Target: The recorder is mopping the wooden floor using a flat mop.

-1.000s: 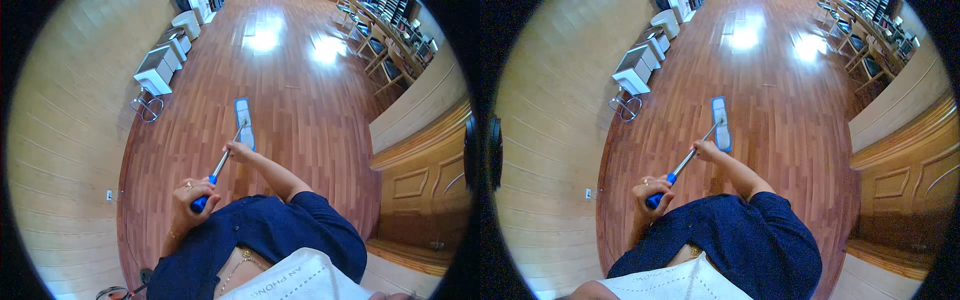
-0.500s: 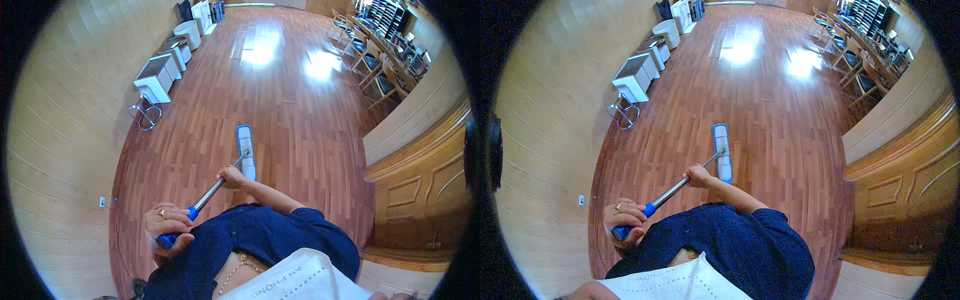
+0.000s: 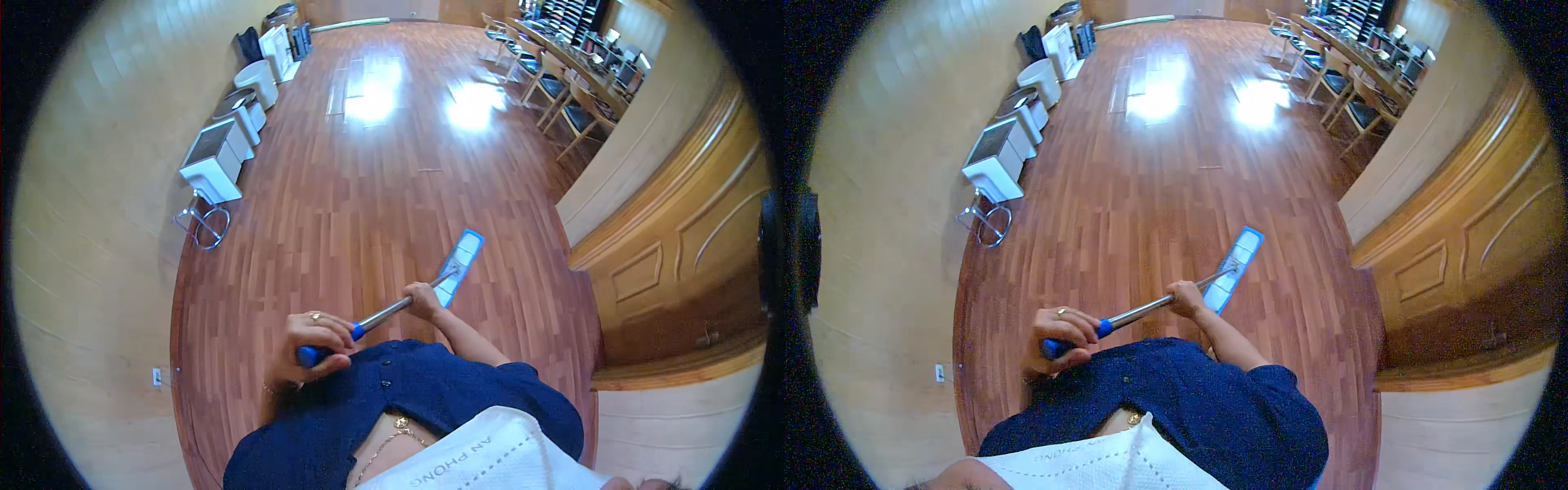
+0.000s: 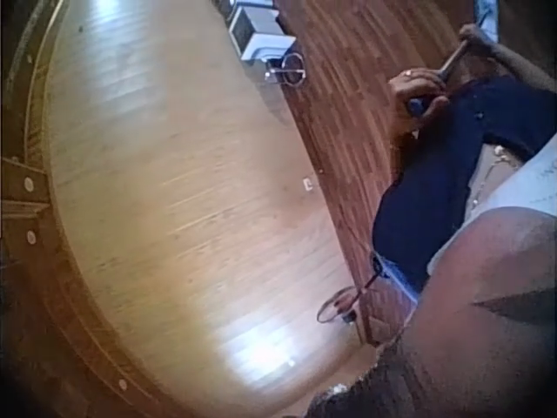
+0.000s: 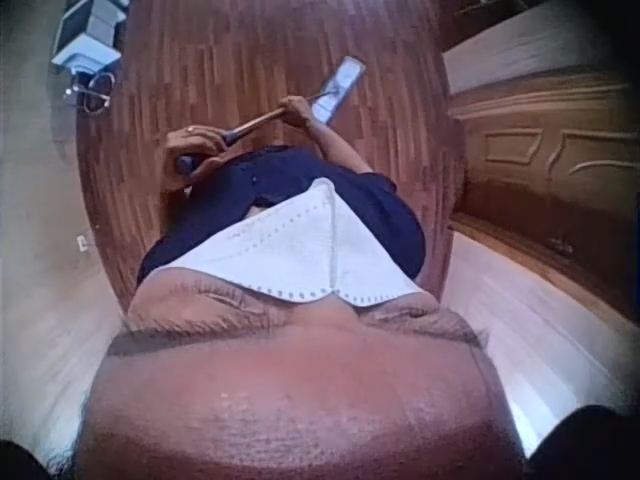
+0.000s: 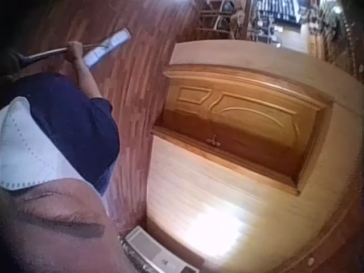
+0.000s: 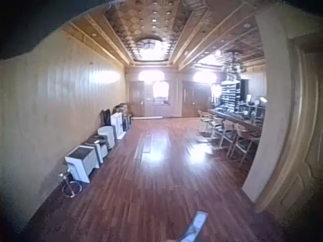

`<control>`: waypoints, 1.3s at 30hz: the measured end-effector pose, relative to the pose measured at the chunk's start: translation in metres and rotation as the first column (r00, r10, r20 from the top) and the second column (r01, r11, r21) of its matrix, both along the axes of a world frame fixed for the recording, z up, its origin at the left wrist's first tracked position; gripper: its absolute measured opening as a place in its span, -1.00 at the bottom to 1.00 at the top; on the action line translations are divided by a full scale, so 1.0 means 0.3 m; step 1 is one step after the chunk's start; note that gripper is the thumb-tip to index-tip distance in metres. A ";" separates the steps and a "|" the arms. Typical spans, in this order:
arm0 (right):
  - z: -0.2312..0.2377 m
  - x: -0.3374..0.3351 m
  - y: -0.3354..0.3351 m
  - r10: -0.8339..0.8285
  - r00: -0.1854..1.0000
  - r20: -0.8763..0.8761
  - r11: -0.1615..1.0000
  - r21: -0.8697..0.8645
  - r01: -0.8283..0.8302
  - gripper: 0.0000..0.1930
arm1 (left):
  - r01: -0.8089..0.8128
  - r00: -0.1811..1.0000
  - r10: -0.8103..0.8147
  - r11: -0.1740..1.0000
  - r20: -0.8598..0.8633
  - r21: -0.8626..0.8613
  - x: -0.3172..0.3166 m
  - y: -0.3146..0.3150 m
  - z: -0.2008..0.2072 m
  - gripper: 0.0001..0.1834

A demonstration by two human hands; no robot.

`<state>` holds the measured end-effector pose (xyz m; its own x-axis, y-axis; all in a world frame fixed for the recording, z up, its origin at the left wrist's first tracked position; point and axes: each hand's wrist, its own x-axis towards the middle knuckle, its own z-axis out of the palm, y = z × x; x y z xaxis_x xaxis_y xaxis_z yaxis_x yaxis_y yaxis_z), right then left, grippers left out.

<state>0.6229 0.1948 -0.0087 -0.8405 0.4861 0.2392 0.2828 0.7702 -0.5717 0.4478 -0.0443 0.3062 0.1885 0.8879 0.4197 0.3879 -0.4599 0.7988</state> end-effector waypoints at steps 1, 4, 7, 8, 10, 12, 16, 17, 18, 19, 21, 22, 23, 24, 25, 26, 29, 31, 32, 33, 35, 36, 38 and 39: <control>-0.020 0.044 0.016 -0.054 0.999 -0.001 0.998 0.023 0.054 -0.71 | 0.027 0.999 -0.026 0.999 0.047 -0.017 0.013 0.024 -0.030 -0.86; -0.079 0.176 0.044 -0.216 0.976 0.008 0.976 0.007 0.216 -0.73 | 0.087 0.991 -0.082 0.995 0.106 -0.049 0.045 0.093 -0.108 -0.88; -0.190 0.343 0.053 -0.344 0.939 -0.020 0.937 0.063 0.345 -0.73 | 0.242 0.964 -0.231 0.968 0.134 -0.071 0.077 0.163 -0.193 -0.86; -0.176 0.371 0.013 -0.419 0.908 0.014 0.906 0.074 0.417 -0.72 | 0.245 0.962 -0.233 0.967 0.141 -0.076 0.082 0.171 -0.229 -0.86; -0.220 0.490 -0.022 -0.480 0.877 0.012 0.876 0.065 0.478 -0.71 | 0.360 0.922 -0.329 0.923 0.203 -0.135 0.113 0.199 -0.276 -0.85; -0.230 0.579 -0.072 -0.540 0.842 0.020 0.836 0.131 0.533 -0.71 | 0.400 0.901 -0.361 0.906 0.240 -0.137 0.147 0.213 -0.297 -0.84; -0.267 0.709 -0.192 -0.677 0.733 0.068 0.734 0.147 0.663 -0.66 | 0.567 0.796 -0.516 0.819 0.315 -0.091 0.187 0.256 -0.353 -0.87; -0.280 0.730 -0.233 -0.709 0.703 -0.050 0.688 0.170 0.706 -0.65 | 0.630 0.749 -0.577 0.773 0.326 -0.078 0.196 0.267 -0.366 -0.88; -0.295 0.761 -0.286 -0.722 0.691 -0.038 0.677 0.169 0.716 -0.65 | 0.644 0.736 -0.587 0.761 0.337 -0.080 0.211 0.262 -0.370 -0.88; -0.306 0.799 -0.339 -0.772 0.633 -0.055 0.634 -0.003 0.773 -0.65 | 0.675 0.717 -0.626 0.733 0.308 -0.082 0.231 0.257 -0.371 -0.89; -0.288 0.850 -0.427 -0.810 0.584 -0.052 0.586 -0.089 0.805 -0.62 | 0.733 0.669 -0.690 0.674 0.277 -0.090 0.262 0.251 -0.379 -0.91; -0.354 0.928 -0.489 -0.855 0.503 -0.129 0.519 -0.210 0.829 -0.64 | 0.768 0.630 -0.725 0.635 0.280 -0.082 0.295 0.266 -0.368 -0.91; -0.456 1.019 -0.577 -0.905 0.369 -0.213 0.423 -0.334 0.842 -0.66 | 0.832 0.551 -0.799 0.550 0.241 -0.077 0.356 0.290 -0.356 -0.90; -0.293 0.910 -0.571 -0.985 0.173 0.019 0.042 -0.938 0.343 -0.69 | 0.784 0.617 -0.755 0.614 0.220 -0.091 0.324 0.251 -0.398 -0.89; -0.293 0.934 -0.632 -0.972 0.226 -0.065 0.188 -0.792 0.581 -0.69 | 0.817 0.569 -0.791 0.575 0.225 -0.043 0.340 0.247 -0.392 -0.88; -0.298 0.943 -0.691 -0.944 0.308 -0.122 0.320 -0.573 0.754 -0.70 | 0.825 0.557 -0.800 0.563 0.224 -0.041 0.349 0.243 -0.395 -0.88; -0.386 1.015 -0.848 -0.999 -0.042 -0.010 -0.008 -0.912 0.411 -0.75 | 0.884 0.463 -0.849 0.461 0.254 -0.073 0.403 0.240 -0.422 -0.86; -0.433 1.060 -1.008 -0.992 -0.048 0.117 -0.126 -0.898 0.421 -0.76 | 0.928 0.373 -0.899 0.357 0.230 -0.108 0.444 0.211 -0.455 -0.88; -0.456 1.065 -1.083 -0.977 -0.144 0.157 -0.198 -0.920 0.339 -0.74 | 0.935 0.354 -0.903 0.336 0.243 -0.111 0.464 0.187 -0.463 -0.88; -0.514 1.022 -1.202 -0.946 -0.243 0.214 -0.270 -0.935 0.230 -0.72 | 0.950 0.313 -0.902 0.295 0.296 -0.104 0.457 0.147 -0.467 -0.89; -0.501 1.010 -1.343 -0.864 -0.045 -0.501 0.502 -0.864 -0.023 -0.73 | 0.971 0.239 -0.893 0.207 0.382 -0.124 0.470 0.102 -0.488 -0.90; -0.490 0.989 -1.415 -0.918 -0.368 0.147 -0.221 -0.961 0.166 -0.77 | 0.977 0.201 -0.895 0.155 0.398 -0.145 0.480 0.077 -0.472 -0.90; -0.498 1.015 -1.514 -0.939 -0.284 0.193 -0.307 -0.843 0.442 -0.80 | 0.977 0.200 -0.903 0.155 0.379 -0.147 0.489 0.034 -0.432 -0.89; -0.492 1.014 -1.551 -0.934 -0.292 0.207 -0.343 -0.748 0.568 -0.80 | 0.982 0.186 -0.912 0.161 0.365 -0.098 0.491 0.027 -0.428 -0.88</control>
